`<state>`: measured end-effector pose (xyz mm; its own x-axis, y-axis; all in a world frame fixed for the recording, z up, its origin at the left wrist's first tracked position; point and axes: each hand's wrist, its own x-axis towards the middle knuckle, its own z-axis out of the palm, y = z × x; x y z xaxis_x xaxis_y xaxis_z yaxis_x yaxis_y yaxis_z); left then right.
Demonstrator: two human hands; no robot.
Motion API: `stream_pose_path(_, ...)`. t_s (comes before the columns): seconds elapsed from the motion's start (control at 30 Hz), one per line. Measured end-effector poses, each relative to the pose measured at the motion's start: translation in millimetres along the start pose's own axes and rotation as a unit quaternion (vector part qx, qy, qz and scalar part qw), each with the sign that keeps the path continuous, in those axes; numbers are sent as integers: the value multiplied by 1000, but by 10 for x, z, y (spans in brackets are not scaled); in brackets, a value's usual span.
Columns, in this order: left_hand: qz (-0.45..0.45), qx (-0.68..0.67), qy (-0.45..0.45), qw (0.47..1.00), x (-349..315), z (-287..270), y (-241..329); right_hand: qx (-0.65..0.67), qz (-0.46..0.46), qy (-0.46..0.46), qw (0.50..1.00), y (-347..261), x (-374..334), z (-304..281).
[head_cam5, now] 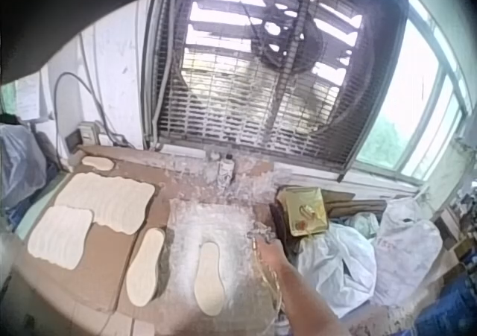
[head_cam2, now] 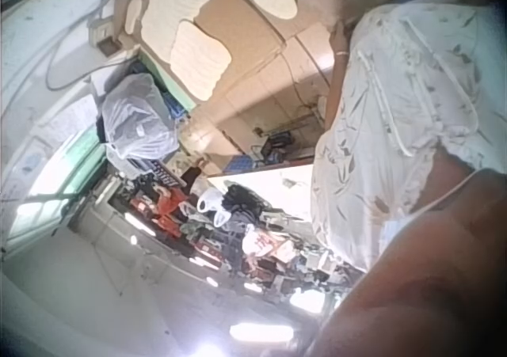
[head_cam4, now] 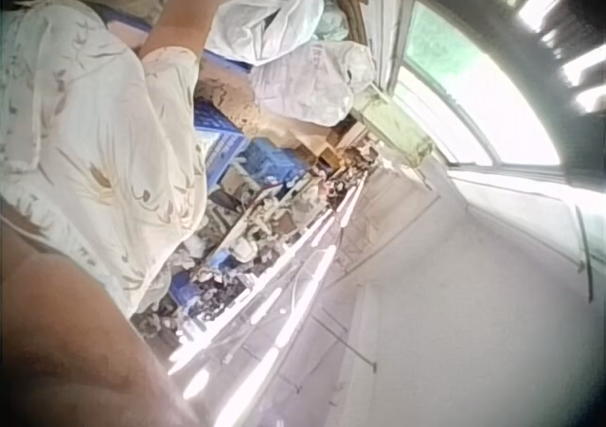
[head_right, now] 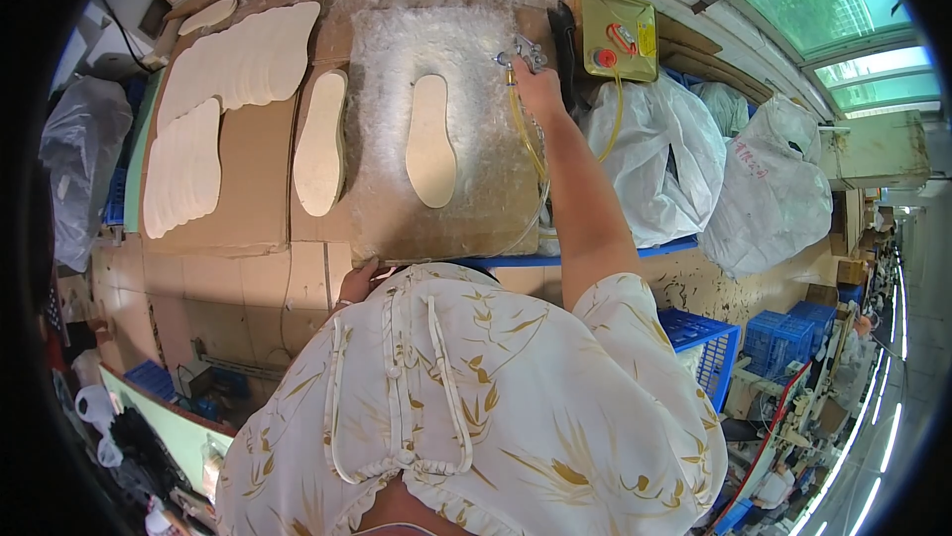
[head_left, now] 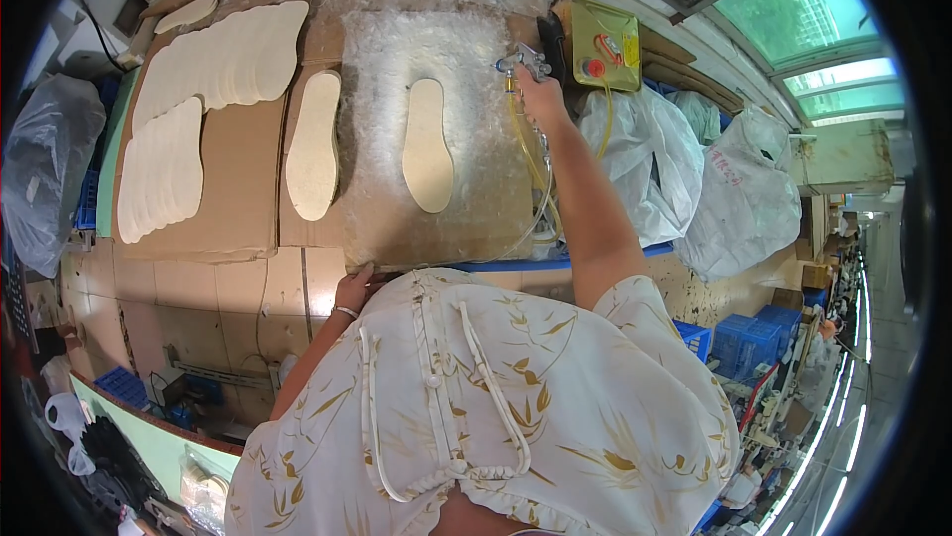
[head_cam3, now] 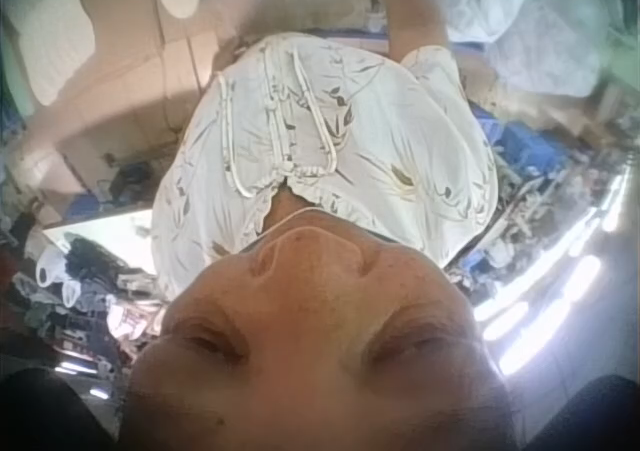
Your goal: Applying spray to shoe insoles at a manufacturing workstation.
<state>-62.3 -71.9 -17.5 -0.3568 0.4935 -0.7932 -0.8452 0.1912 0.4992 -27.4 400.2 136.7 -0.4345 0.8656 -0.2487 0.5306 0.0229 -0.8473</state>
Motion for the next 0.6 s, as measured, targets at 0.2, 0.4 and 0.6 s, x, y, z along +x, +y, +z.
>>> stream_pose_path(0.2, -2, 8, 1, 1000, 5, -23, -10, -4, 3, -1, 1000, -18, -17, 7)
stream_pose_path(0.4, 1, 5, -11, 1000, 50, -65, -50, -12, 7, -4, 1000, -24, -13, -1)
stream_pose_path(0.6, 5, 0, -15, 1000, 7, -30, -13, -3, 6, -9, 1000, -46, -42, -2)
